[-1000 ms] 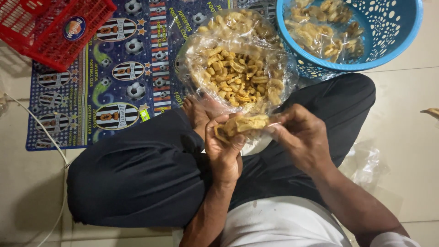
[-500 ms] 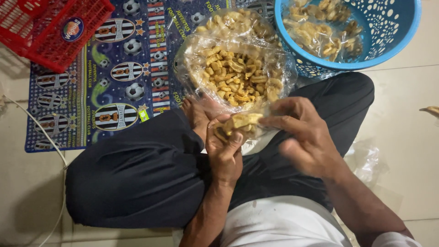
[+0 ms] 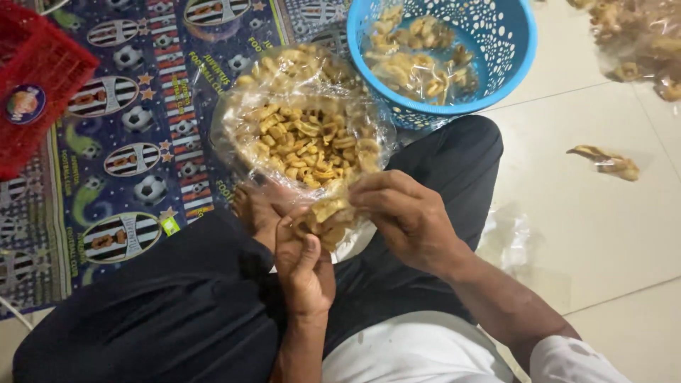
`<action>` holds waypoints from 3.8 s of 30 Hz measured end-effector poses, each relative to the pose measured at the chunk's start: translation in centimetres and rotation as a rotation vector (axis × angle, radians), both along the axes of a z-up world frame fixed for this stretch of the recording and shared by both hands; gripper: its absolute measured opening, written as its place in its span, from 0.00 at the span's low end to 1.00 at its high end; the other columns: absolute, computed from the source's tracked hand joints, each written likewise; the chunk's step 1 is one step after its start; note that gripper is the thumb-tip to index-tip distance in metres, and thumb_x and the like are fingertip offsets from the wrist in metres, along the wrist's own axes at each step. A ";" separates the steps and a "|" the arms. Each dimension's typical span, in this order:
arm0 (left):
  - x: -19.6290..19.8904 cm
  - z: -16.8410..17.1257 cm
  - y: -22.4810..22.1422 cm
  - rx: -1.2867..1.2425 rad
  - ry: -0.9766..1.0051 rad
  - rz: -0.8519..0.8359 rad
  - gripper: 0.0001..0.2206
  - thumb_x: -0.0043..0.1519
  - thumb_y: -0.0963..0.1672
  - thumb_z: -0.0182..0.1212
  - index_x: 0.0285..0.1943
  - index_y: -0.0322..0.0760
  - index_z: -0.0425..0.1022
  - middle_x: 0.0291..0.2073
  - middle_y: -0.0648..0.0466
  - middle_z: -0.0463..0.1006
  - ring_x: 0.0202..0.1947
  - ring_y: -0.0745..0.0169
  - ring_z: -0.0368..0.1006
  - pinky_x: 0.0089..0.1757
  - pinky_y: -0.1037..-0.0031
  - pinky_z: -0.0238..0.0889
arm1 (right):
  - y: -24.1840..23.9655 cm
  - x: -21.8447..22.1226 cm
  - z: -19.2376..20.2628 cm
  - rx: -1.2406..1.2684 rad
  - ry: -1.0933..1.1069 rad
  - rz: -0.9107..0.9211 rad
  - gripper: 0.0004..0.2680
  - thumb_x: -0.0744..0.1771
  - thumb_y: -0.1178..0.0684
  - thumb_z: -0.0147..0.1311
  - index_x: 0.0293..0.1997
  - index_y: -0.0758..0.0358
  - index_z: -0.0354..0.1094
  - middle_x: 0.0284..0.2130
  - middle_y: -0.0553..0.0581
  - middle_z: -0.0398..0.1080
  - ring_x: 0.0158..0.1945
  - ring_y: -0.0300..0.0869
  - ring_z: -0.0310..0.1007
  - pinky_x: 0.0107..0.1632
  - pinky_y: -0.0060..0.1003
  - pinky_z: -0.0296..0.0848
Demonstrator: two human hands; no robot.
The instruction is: Packaging small fried snacks into individual plastic bags by hand
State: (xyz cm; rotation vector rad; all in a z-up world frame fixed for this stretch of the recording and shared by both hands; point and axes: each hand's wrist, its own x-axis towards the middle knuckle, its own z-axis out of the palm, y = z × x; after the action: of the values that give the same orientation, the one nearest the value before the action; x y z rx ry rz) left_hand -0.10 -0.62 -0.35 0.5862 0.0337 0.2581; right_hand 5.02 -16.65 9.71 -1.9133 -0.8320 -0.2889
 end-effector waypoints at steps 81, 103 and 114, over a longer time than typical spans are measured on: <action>14.7 22.6 7.6 2.387 0.018 -0.813 0.28 0.61 0.54 0.57 0.71 0.47 0.62 0.65 0.46 0.69 0.61 0.43 0.68 0.53 0.51 0.62 | -25.7 1.3 -29.6 -0.695 0.901 -1.096 0.16 0.69 0.45 0.41 0.59 0.53 0.72 0.51 0.72 0.73 0.53 0.71 0.72 0.50 0.63 0.70; 13.1 21.8 7.1 2.517 -0.168 -0.901 0.18 0.62 0.52 0.55 0.56 0.44 0.67 0.50 0.47 0.76 0.52 0.40 0.72 0.45 0.49 0.62 | -32.6 -3.4 -28.1 -0.571 0.536 -1.218 0.15 0.60 0.53 0.52 0.51 0.53 0.77 0.34 0.54 0.80 0.41 0.50 0.80 0.42 0.41 0.72; 13.4 20.2 4.7 2.273 -0.223 -0.843 0.28 0.62 0.52 0.56 0.72 0.45 0.64 0.64 0.47 0.72 0.56 0.44 0.72 0.50 0.50 0.65 | -19.6 -2.2 -4.7 0.644 0.504 -0.568 0.07 0.68 0.64 0.58 0.50 0.67 0.71 0.33 0.53 0.67 0.30 0.44 0.73 0.36 0.33 0.74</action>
State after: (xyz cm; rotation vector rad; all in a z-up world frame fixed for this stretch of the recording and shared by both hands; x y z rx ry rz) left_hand 13.34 4.12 19.84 2.7058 -0.8200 -0.6585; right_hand 2.80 -36.24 4.99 -1.4607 0.1537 -0.3408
